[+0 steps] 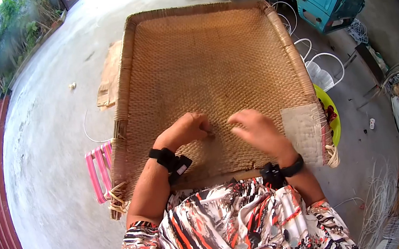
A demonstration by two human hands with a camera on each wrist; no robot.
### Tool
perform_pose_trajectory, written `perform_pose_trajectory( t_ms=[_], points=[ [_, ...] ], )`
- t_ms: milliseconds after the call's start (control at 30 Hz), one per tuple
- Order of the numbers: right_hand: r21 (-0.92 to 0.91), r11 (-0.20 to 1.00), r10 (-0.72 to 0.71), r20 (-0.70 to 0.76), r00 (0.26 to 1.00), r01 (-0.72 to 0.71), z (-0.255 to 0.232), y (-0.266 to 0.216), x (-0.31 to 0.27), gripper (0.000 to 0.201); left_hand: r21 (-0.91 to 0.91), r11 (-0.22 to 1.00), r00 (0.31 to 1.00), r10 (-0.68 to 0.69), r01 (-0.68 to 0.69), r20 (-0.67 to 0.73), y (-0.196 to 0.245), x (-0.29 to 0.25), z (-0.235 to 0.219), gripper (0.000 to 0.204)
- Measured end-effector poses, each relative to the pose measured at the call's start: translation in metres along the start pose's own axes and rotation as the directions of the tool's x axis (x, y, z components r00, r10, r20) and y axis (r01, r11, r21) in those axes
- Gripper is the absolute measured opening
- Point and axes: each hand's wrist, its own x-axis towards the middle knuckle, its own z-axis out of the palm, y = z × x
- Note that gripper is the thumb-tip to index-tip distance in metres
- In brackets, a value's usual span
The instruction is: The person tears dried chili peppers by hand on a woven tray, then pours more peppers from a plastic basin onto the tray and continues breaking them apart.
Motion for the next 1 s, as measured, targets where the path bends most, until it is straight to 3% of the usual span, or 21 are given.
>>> perform_pose_trajectory(
  t_ms=[67,167,367,467,600,700,800,867,933,1000],
  points=[
    [0.035,0.991,-0.131,0.094,0.987,0.128,0.015,-0.009,0.006,0.019,-0.003,1.0,1.0,0.012,-0.012,-0.029,-0.002,0.0,0.001,0.017],
    [-0.064,0.99,-0.114,0.205,0.972,0.129,0.034,-0.014,0.014,0.016,0.021,1.0,0.998,-0.018,0.02,-0.066,0.006,-0.003,-0.002,0.018],
    [-0.117,0.985,-0.104,0.193,0.976,0.128,0.052,-0.007,0.024,0.016,-0.155,0.988,0.981,-0.049,0.02,-0.187,-0.002,-0.003,-0.001,0.017],
    [-0.064,0.994,-0.079,0.143,0.986,0.089,0.06,0.006,0.024,0.012,-0.128,0.992,0.967,-0.017,-0.016,-0.253,-0.005,0.001,-0.003,0.017],
    [0.291,0.947,0.106,0.112,0.988,-0.134,0.057,0.011,0.025,0.013,-0.311,0.951,0.955,-0.084,-0.008,-0.283,0.011,-0.001,-0.01,0.016],
    [0.64,0.704,0.247,0.187,0.951,-0.309,0.061,0.02,0.029,0.015,-0.413,0.909,0.949,-0.079,-0.058,-0.307,0.018,0.003,-0.011,0.013],
    [0.872,0.27,0.277,0.337,0.9,-0.409,0.061,0.016,0.033,0.022,-0.492,0.855,0.95,0.007,-0.167,-0.311,0.016,0.005,-0.008,0.012],
    [0.899,-0.083,0.218,0.437,0.872,-0.43,0.068,0.02,0.033,0.029,-0.457,0.865,0.948,0.062,-0.207,-0.314,0.026,0.002,-0.011,0.011],
    [0.814,-0.276,0.171,0.565,0.807,-0.512,0.064,0.013,0.036,0.036,-0.431,0.889,0.965,0.042,-0.154,-0.258,0.034,0.0,-0.014,0.01],
    [0.791,-0.384,0.165,0.567,0.807,-0.476,0.072,0.018,0.034,0.039,-0.369,0.917,0.974,0.077,-0.154,-0.215,0.028,0.003,-0.012,0.013]
  ],
)
